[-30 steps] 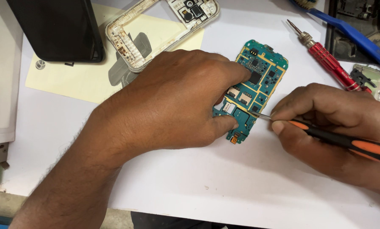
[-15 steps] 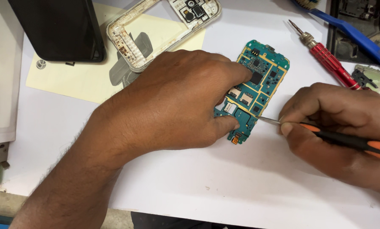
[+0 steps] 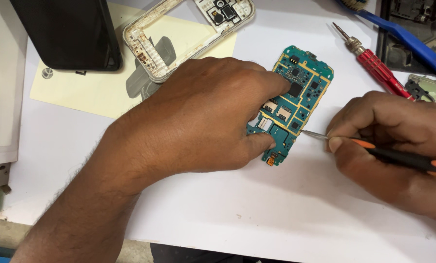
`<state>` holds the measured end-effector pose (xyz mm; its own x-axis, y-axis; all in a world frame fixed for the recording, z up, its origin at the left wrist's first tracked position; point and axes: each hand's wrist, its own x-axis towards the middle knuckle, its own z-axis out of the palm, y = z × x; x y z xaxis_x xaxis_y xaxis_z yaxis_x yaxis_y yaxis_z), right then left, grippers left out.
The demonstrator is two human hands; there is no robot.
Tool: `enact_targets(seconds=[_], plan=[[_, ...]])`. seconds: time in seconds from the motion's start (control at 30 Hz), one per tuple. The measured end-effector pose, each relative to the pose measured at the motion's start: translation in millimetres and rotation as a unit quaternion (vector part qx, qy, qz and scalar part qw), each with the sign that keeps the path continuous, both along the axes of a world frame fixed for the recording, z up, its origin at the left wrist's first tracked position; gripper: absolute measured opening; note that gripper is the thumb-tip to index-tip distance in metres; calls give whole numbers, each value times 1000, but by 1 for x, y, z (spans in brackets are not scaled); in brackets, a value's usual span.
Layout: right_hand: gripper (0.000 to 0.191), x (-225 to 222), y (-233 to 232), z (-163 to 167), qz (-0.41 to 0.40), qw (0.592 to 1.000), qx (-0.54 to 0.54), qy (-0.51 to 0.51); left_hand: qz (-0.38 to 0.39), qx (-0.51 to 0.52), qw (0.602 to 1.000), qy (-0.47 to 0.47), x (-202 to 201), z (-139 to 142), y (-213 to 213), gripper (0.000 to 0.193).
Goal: The person holds a disassembled phone motherboard and sprays liquid on it, then scrubs its surface with a blue brush. They then lay the board on the bench and use a screwdriver to pry and scrape at components and connectors on the board, steadying it with the other hand.
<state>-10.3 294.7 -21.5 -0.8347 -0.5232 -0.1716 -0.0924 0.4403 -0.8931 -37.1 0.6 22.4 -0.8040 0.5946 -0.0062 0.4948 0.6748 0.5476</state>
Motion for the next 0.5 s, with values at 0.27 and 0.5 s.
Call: enact_targets(seconds=[0.27, 0.5], plan=[[13, -1, -1, 1, 7, 1000, -1, 12, 1, -7, 1000, -2, 0, -2, 0, 53], [12, 1, -4, 4, -9, 999, 16, 44, -10, 17, 1000, 24, 0, -2, -1, 53]])
